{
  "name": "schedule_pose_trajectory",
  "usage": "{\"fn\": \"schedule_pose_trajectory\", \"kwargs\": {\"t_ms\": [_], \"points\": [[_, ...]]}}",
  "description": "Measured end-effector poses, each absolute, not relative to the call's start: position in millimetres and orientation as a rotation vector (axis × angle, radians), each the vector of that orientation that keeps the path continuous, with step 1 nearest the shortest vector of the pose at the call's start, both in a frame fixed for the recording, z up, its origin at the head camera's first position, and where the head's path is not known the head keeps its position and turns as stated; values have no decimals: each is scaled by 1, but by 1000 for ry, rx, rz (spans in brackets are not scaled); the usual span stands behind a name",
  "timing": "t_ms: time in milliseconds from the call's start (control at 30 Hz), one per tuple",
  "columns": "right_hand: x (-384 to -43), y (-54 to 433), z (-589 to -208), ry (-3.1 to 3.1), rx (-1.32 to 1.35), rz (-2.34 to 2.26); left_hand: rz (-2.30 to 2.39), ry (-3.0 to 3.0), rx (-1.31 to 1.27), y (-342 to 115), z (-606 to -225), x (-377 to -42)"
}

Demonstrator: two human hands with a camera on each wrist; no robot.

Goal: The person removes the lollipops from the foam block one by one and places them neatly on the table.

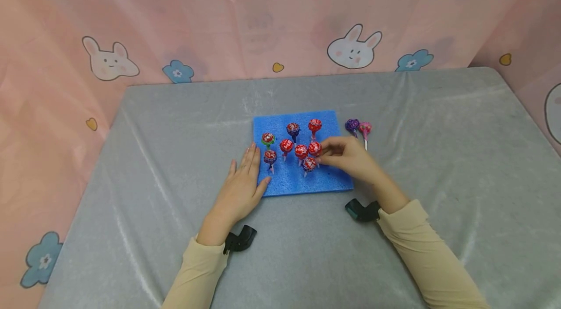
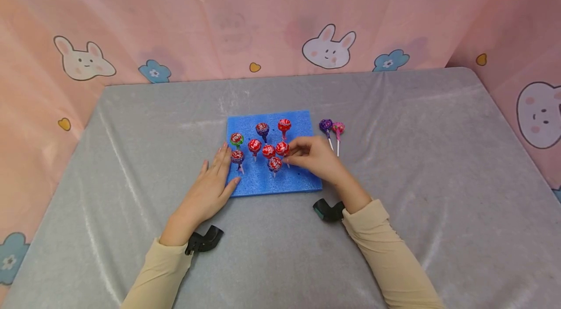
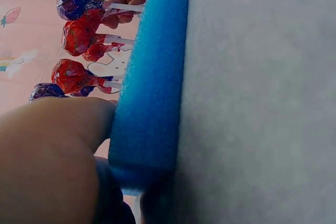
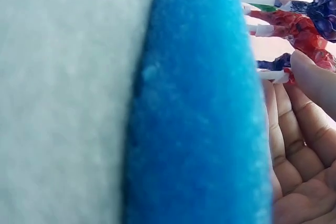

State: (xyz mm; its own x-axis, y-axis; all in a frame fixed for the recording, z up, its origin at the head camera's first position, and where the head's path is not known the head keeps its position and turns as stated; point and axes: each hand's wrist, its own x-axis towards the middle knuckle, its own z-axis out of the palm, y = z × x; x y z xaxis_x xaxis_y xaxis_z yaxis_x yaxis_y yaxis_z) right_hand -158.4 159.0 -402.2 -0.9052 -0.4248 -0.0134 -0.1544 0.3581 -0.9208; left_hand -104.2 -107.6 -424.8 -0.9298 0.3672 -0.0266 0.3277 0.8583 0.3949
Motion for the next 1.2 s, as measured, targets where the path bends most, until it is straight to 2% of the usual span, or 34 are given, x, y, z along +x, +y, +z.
{"fn": "schedule_pose_trajectory", "kwargs": {"t_ms": [700, 1200], "points": [[-160, 159, -408, 2345, -588, -1580, 603, 2925, 548, -108, -425, -103], [-161, 160, -408, 2414, -531, -1579, 600, 2927, 553, -108, -425, -104]]}}
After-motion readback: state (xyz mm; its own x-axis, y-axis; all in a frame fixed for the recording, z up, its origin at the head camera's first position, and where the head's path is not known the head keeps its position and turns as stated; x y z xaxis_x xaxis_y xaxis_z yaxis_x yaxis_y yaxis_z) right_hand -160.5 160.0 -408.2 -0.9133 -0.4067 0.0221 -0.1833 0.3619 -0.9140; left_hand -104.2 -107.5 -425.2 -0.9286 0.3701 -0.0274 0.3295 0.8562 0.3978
